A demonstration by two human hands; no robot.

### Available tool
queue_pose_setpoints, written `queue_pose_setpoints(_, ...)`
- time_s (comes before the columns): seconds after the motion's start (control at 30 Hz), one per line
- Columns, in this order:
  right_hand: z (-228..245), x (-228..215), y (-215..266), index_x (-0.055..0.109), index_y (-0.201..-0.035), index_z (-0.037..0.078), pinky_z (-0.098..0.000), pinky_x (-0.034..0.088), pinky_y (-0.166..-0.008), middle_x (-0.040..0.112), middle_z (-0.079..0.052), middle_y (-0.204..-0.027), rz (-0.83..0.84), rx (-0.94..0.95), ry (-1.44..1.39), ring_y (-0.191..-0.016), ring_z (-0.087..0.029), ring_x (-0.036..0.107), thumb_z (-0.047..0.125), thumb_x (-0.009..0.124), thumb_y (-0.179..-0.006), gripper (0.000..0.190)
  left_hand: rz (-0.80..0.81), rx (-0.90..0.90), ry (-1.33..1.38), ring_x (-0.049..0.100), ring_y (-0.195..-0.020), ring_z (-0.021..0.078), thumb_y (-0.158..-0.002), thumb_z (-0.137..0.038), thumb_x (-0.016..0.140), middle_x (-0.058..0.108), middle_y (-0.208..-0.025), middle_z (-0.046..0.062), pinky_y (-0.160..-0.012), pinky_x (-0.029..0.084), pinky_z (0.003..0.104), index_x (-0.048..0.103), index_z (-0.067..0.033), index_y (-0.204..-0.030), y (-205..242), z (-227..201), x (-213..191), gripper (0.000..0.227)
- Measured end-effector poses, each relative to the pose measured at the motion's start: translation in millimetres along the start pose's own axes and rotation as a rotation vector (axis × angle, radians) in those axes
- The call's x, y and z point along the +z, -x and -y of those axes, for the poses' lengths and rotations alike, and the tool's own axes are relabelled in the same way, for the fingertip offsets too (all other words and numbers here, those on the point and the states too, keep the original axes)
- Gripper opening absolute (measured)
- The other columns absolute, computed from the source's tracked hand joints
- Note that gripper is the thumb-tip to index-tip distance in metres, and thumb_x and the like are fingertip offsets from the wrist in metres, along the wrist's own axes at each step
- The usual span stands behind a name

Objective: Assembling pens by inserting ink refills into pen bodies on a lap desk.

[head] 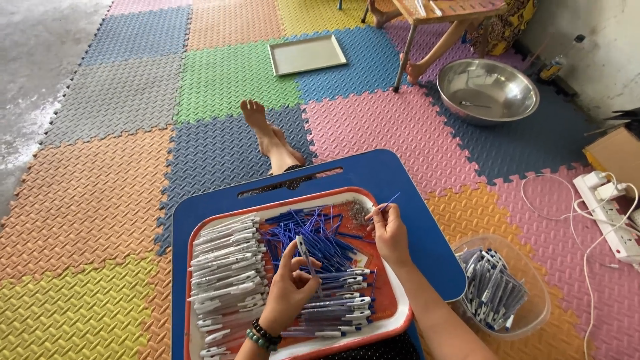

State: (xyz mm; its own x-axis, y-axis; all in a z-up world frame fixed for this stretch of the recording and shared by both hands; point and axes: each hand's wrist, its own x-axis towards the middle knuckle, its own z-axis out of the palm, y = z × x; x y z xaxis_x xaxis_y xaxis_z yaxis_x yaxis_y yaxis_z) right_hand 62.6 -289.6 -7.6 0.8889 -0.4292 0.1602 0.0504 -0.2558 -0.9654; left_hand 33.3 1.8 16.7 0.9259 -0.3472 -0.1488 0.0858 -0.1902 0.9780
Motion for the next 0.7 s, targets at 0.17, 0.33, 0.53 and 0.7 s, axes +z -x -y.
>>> queue_pose_setpoints(0.17, -0.8, 1.1, -2.7, 0.059, -0.118, 0.009, -0.0257, 0.059, -0.068, 0.08, -0.006, -0.102, -0.001, 0.033, -0.03, -0.074, -0.012, 0.072, 0.013, 0.057, -0.117, 0.005, -0.079, 0.16, 0.218, 0.08, -0.072, 0.0193, -0.101, -0.012, 0.075, 0.085, -0.111, 0.014, -0.058, 0.065, 0.029, 0.046, -0.0098, -0.162, -16.9, 31.6, 2.3, 0.067)
queue_pose_setpoints(0.33, -3.4, 1.6, 1.7, 0.061, -0.118, 0.007, -0.025, 0.06, -0.068, 0.081, -0.006, -0.1, 0.001, 0.062, -0.02, -0.074, -0.013, 0.073, 0.016, 0.059, -0.117, 0.009, -0.17, 0.205, 0.419, 0.084, -0.072, 0.0263, -0.105, -0.002, 0.066, 0.081, -0.121, 0.018, -0.065, 0.073, 0.035, 0.06, -0.0023, -0.147, -11.7, 43.0, 3.9, 0.042)
queue_pose_setpoints(0.53, -7.2, -0.4, -4.1, 0.063, -0.119, 0.007, -0.0255, 0.06, -0.072, 0.079, -0.006, -0.1, 0.042, 0.03, -0.05, -0.076, -0.012, 0.071, 0.012, 0.059, -0.116, 0.007, -0.21, 0.346, 0.298, 0.08, -0.064, 0.0156, -0.102, 0.003, 0.067, 0.088, -0.11, 0.017, -0.058, 0.072, 0.027, 0.052, -0.0046, -0.161, -13.8, 47.7, 5.5, 0.061)
queue_pose_setpoints(0.7, 1.3, 0.5, -1.5, 0.063, -0.12, 0.008, -0.0254, 0.062, -0.073, 0.08, -0.005, -0.101, 0.039, 0.036, 0.014, -0.077, -0.012, 0.074, 0.016, 0.059, -0.117, 0.01, -0.185, 0.415, 0.197, 0.089, -0.077, 0.0188, -0.107, -0.005, 0.066, 0.09, -0.109, 0.014, -0.06, 0.073, 0.025, 0.057, -0.0116, -0.157, -10.1, 59.6, 6.5, 0.051)
